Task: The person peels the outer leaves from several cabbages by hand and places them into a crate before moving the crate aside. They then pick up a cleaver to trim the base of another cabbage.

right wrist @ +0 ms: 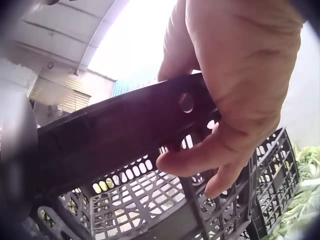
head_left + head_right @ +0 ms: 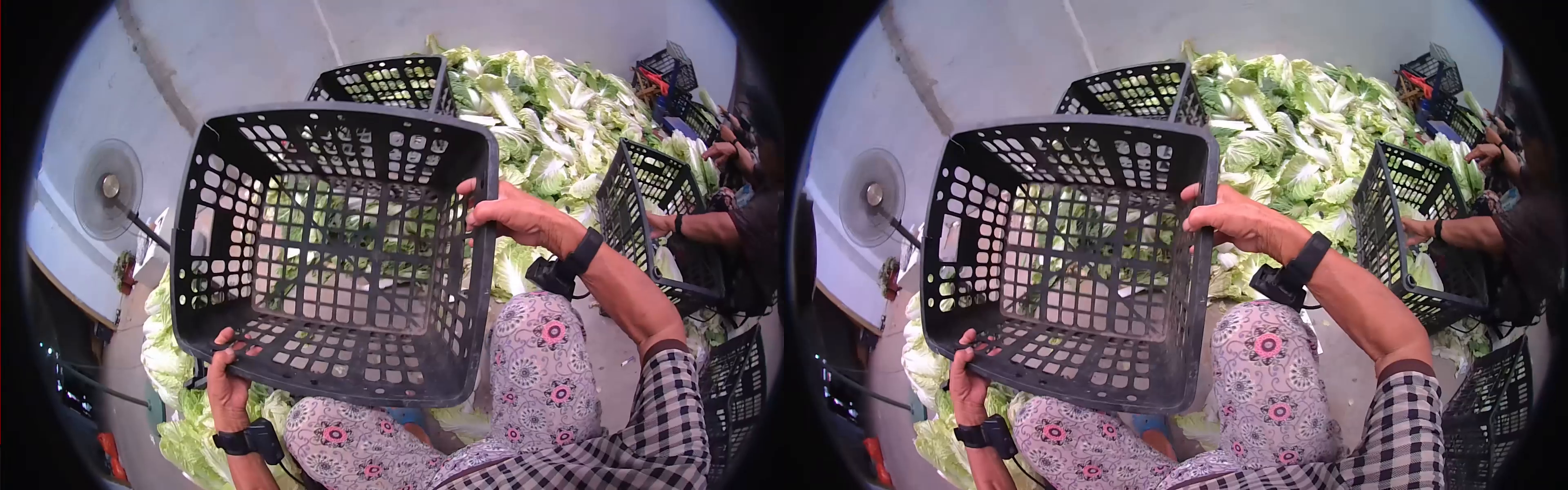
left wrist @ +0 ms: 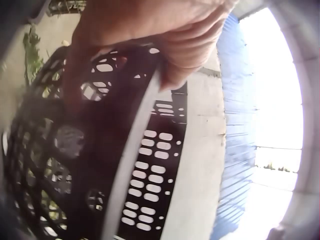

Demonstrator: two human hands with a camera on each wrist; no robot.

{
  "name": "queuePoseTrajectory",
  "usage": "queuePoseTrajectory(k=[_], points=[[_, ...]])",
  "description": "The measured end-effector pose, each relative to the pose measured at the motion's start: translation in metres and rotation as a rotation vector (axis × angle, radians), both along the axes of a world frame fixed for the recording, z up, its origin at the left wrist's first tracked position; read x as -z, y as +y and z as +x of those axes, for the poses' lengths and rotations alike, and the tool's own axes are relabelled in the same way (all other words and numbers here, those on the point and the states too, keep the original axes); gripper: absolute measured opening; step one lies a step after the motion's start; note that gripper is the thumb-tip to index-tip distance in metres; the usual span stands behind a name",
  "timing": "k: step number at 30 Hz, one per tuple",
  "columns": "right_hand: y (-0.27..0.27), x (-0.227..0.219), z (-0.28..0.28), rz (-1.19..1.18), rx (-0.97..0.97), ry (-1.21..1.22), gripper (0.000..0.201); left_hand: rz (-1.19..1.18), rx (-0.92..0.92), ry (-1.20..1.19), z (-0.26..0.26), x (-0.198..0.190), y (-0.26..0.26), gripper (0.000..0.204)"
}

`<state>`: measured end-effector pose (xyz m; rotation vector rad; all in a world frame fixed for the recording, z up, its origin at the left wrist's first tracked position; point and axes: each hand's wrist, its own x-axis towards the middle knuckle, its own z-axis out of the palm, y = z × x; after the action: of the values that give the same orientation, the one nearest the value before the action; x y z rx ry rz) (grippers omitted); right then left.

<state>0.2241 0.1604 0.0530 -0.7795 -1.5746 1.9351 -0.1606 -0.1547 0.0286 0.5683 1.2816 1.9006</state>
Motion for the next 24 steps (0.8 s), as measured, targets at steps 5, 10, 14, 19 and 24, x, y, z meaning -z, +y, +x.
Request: queuePoseTrajectory(k=[5, 10, 14, 19, 24], points=[[0.013, -0.012, 0.015, -0.053, -0.005, -0.052, 0.047, -0.072, 0.072, -0.084, -0.005, -0.004, 0.015, 0.039], [0.000, -0.033, 0.035, -0.038, -0.035, 0.003, 0.046, -0.082, 0.058, 0.040, 0.017, -0.039, -0.006, 0.041], [-0.033, -0.047, 0.048, 0.139, 0.057, 0.103, 0.055, 0.001, 0.169, 0.170, 0.020, -0.054, -0.025, 0.053], [-0.078, -0.090, 0.075, 0.387, 0.271, 0.174, 0.066, 0.252, 0.360, 0.130, -0.025, -0.049, 0.013, 0.061], [-0.131, -0.088, 0.059, 0.727, 0.549, 0.075, 0.051, 0.387, 0.122, 0.256, -0.032, 0.022, 0.083, 0.054]])
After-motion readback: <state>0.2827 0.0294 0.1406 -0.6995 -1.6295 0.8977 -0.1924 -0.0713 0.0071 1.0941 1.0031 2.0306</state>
